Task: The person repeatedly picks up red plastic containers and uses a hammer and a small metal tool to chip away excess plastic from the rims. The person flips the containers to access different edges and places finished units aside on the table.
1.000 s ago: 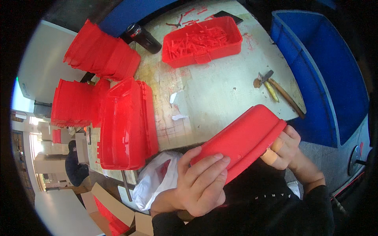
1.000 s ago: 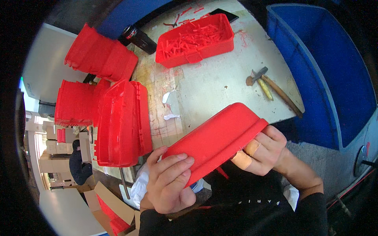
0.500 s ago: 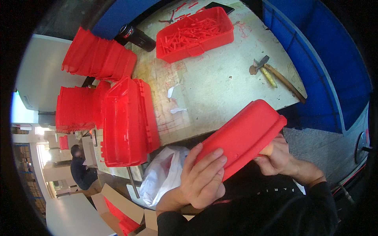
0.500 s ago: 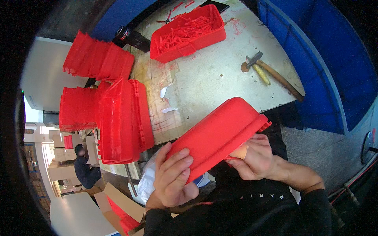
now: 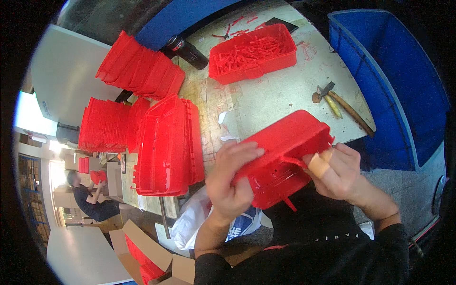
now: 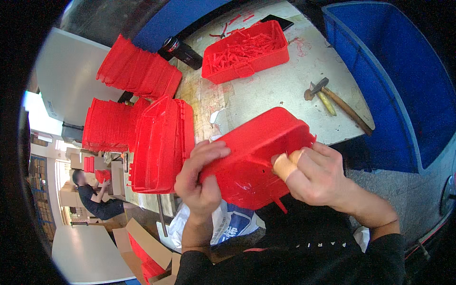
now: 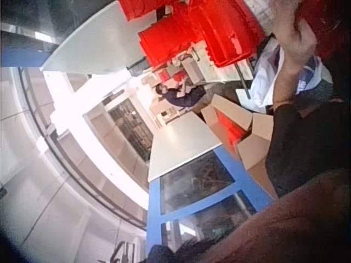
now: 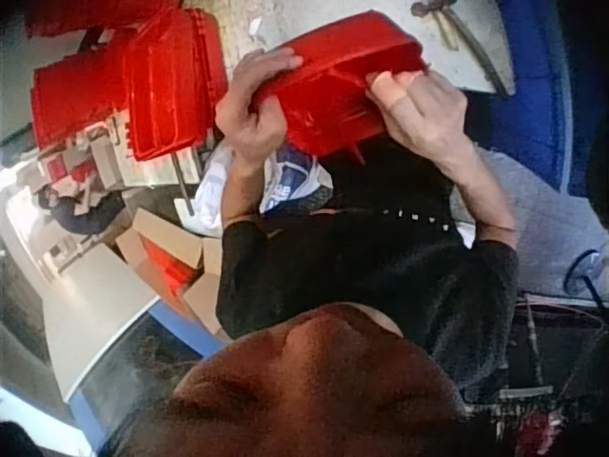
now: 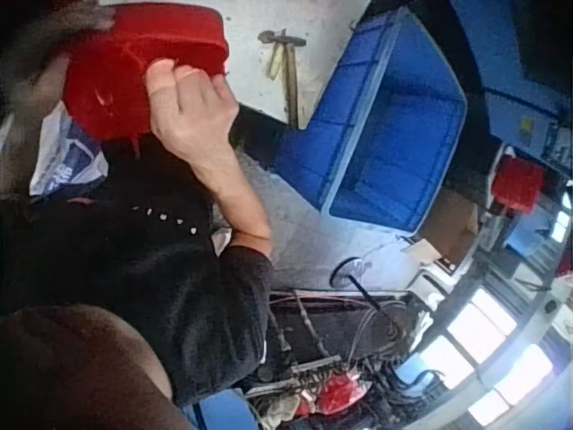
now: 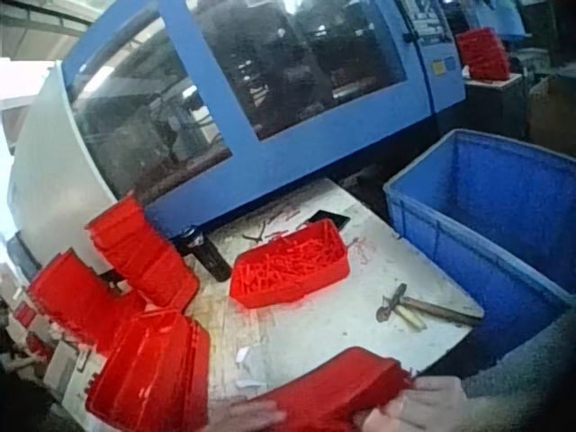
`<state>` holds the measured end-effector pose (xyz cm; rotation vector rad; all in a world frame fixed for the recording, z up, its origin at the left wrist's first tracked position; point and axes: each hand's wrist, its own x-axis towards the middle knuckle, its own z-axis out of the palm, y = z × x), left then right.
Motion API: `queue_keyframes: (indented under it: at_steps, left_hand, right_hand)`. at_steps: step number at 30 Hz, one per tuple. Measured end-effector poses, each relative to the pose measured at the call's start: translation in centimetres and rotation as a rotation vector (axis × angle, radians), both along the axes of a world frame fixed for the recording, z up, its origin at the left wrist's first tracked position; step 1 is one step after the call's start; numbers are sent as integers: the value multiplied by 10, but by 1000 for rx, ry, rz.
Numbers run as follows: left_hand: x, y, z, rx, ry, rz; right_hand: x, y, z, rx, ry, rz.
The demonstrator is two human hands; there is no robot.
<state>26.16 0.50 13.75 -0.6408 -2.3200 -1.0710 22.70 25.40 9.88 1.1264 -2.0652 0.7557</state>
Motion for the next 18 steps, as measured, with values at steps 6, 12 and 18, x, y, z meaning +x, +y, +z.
queue_keyframes:
  at_steps: [6, 12, 18]
  left_hand:
    - [-77, -13, 7, 249, -541, 55]
    - [-119, -11, -39, 309, -915, -19]
    - [-136, -10, -50, -231, -860, -126]
  right_hand:
    - [-37, -19, -13, 95, -134, -130]
    - [-71, -26, -48, 226, -216, -216]
    - [-74, -25, -83, 140, -259, -186]
